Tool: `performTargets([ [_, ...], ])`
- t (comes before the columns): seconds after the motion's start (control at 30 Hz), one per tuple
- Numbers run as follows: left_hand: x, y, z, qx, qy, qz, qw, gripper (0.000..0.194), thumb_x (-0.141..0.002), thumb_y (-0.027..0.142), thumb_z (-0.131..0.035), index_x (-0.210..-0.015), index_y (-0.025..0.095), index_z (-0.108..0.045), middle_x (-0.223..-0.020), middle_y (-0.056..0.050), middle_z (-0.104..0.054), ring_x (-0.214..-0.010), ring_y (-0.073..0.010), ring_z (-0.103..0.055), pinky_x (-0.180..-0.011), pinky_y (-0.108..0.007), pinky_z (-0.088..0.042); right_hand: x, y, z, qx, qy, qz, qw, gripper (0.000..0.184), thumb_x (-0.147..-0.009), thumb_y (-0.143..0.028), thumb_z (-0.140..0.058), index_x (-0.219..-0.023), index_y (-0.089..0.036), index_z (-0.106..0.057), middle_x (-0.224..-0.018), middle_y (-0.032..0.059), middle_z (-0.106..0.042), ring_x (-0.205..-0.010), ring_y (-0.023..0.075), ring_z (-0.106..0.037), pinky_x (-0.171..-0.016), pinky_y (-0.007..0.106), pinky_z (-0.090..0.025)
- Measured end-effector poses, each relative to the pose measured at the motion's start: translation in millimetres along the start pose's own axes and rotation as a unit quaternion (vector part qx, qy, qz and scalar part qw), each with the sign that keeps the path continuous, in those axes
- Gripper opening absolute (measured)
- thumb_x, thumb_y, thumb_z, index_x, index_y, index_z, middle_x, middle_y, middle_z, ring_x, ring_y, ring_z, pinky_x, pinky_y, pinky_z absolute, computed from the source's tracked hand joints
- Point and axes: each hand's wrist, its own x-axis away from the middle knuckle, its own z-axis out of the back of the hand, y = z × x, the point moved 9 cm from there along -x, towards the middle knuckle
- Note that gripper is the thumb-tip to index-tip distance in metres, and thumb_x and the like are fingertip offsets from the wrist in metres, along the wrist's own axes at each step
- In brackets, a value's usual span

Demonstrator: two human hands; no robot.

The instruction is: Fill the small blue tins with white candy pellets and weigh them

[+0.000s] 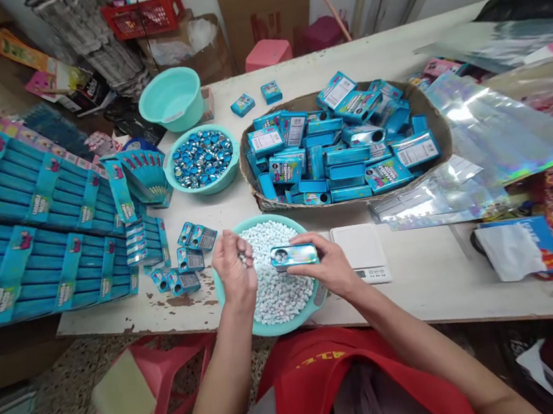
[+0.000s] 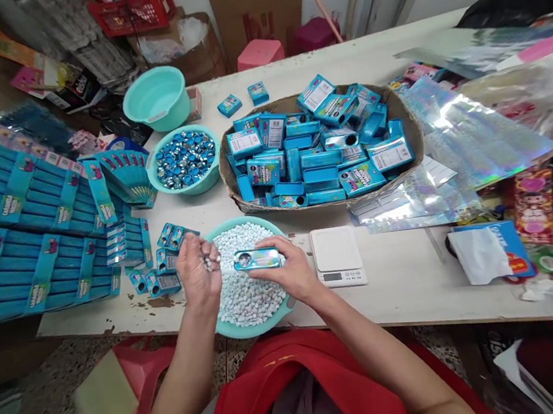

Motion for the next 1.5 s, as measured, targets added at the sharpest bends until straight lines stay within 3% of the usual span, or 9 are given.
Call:
performTargets([
  [0.1,-10,-21,19.9,-0.215,-0.038,-0.015,0.976,0.028,-0.074,0.043,-0.064,-0.066,0.019,-0.050,-0.057,0.004,-0.052,-0.052,-0.0101,-0.051,-0.045,-0.019,-0.038,9,5,36,0.020,0.045,-0.013,0.999,0.042,-0.056,-0.039,-0.084,-0.091,-0.023,-0.068,-0.094,0.0027,-0.064,-0.090,0.0219,-0.061,-0.082,0.036,-0.047],
  [0.27,-15,-52,-0.1,-0.536,-0.168,-0.116,0.819,0.014,-0.078,0.028,-0.058,-0.088,0.021,-0.066,-0.099,-0.006,-0.069,-0.099,-0.0252,-0.061,-0.090,-0.039,-0.045,29,43,112,0.051,0.164,-0.077,0.982,0.047,-0.057,-0.045,-0.081,-0.094,-0.020,-0.065,-0.091,0.0047,-0.066,-0.084,0.0228,-0.061,-0.077,0.037,-0.049],
  [0.43,-28,-46,-113.3,-0.556,-0.271,-0.291,0.730,0.034,-0.084,0.013,-0.043,-0.112,0.019,-0.061,-0.119,-0.009,-0.063,-0.113,-0.0235,-0.055,-0.098,-0.036,-0.043,43,98,174,0.105,0.268,-0.115,0.951,0.056,-0.053,-0.053,-0.079,-0.093,-0.018,-0.063,-0.093,0.0067,-0.065,-0.086,0.0248,-0.060,-0.081,0.042,-0.048],
  [0.6,-58,-94,-195.1,-0.585,-0.473,-0.261,0.605,0.055,-0.070,0.000,-0.045,-0.119,0.021,-0.060,-0.129,-0.007,-0.058,-0.119,-0.0251,-0.052,-0.102,-0.038,-0.041,44,117,175,0.143,0.241,-0.093,0.955,0.060,-0.059,-0.058,-0.074,-0.100,-0.016,-0.059,-0.100,0.0106,-0.063,-0.093,0.0266,-0.060,-0.084,0.046,-0.049],
  [0.7,-70,-88,-191.4,-0.543,-0.470,-0.246,0.651,0.053,-0.066,0.001,-0.050,-0.114,0.020,-0.063,-0.123,-0.007,-0.062,-0.116,-0.0260,-0.055,-0.101,-0.038,-0.043,54,86,173,0.227,0.271,-0.012,0.935,0.063,-0.069,-0.051,-0.072,-0.118,-0.016,-0.052,-0.122,0.0162,-0.054,-0.116,0.0301,-0.051,-0.092,0.051,-0.045],
  [0.93,-68,-36,-75.5,-0.077,-0.155,0.024,0.985,0.034,-0.070,0.015,-0.067,-0.103,0.020,-0.062,-0.099,-0.005,-0.068,-0.086,-0.0155,-0.065,-0.080,-0.029,-0.054,66,5,140,0.306,0.292,0.165,0.891,0.042,-0.082,-0.027,-0.066,-0.121,-0.021,-0.051,-0.117,0.0130,-0.055,-0.114,0.0262,-0.052,-0.096,0.050,-0.045],
  [1.17,19,-87,-33.1,0.170,-0.016,0.346,0.922,0.018,-0.085,0.006,-0.045,-0.076,0.011,-0.060,-0.068,-0.005,-0.068,-0.063,-0.0117,-0.065,-0.066,-0.025,-0.057,25,-3,74,0.185,0.154,0.168,0.956,0.048,-0.083,-0.029,-0.065,-0.128,-0.026,-0.047,-0.121,0.0106,-0.054,-0.112,0.0236,-0.054,-0.090,0.044,-0.052],
  [1.37,70,-103,-32.6,0.150,-0.121,0.387,0.902,0.008,-0.075,0.009,-0.059,-0.081,0.011,-0.065,-0.081,-0.006,-0.071,-0.070,-0.0147,-0.066,-0.065,-0.025,-0.055,22,9,43,-0.012,0.025,0.110,0.994,0.087,-0.075,-0.062,-0.063,-0.144,-0.029,-0.023,-0.148,0.0146,-0.032,-0.130,0.0295,-0.042,-0.097,0.046,-0.048],
  [1.5,89,-116,-21.1,0.034,-0.190,0.447,0.873,0.015,-0.074,0.026,-0.067,-0.080,0.012,-0.067,-0.073,-0.007,-0.069,-0.062,-0.0152,-0.063,-0.062,-0.026,-0.053,34,-4,37,0.055,-0.047,0.143,0.987,0.075,-0.064,-0.058,-0.075,-0.127,-0.027,-0.047,-0.141,0.0122,-0.043,-0.132,0.0313,-0.039,-0.104,0.050,-0.040],
])
